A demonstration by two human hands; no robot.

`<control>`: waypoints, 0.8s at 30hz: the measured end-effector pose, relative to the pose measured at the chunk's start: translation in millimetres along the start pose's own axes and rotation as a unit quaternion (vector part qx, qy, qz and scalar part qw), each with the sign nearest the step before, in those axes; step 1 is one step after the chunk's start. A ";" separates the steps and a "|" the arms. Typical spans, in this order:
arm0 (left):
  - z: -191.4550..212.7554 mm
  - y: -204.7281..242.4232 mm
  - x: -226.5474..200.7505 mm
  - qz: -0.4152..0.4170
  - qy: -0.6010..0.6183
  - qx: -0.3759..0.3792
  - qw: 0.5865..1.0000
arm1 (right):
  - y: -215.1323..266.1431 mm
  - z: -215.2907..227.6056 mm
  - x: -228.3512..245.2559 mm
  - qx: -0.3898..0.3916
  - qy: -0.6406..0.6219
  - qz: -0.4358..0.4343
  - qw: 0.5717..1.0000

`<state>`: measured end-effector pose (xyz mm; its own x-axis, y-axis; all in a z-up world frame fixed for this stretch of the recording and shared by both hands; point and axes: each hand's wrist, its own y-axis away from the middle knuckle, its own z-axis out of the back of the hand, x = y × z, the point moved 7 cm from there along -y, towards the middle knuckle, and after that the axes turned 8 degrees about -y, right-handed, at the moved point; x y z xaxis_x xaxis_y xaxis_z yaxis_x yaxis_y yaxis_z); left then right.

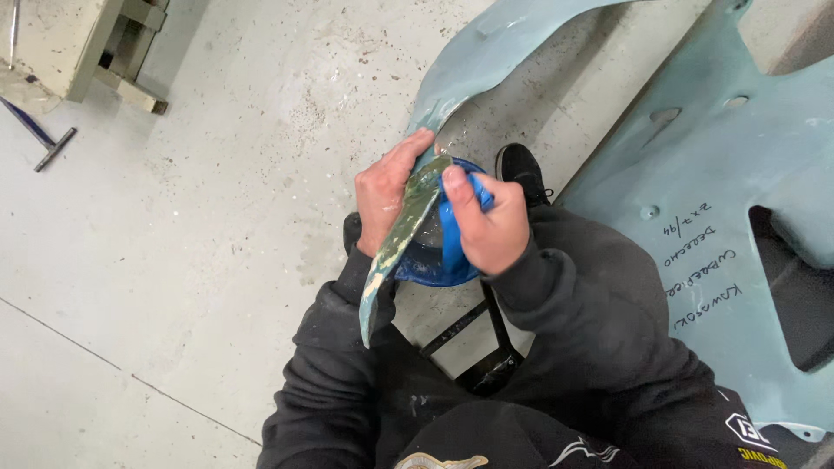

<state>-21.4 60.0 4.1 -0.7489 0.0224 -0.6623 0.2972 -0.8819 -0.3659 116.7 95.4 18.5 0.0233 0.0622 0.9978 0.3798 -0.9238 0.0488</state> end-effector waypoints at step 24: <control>-1.9 1.4 3.1 0.021 0.053 0.012 0.998 | -28.2 5.5 -28.9 0.021 -0.043 -0.074 0.996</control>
<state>-22.2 59.7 0.3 -0.6693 0.0340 -0.7422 0.3118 -0.8939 -0.3221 110.4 121.7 -12.0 0.0430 0.2312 0.9720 0.4240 -0.8851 0.1917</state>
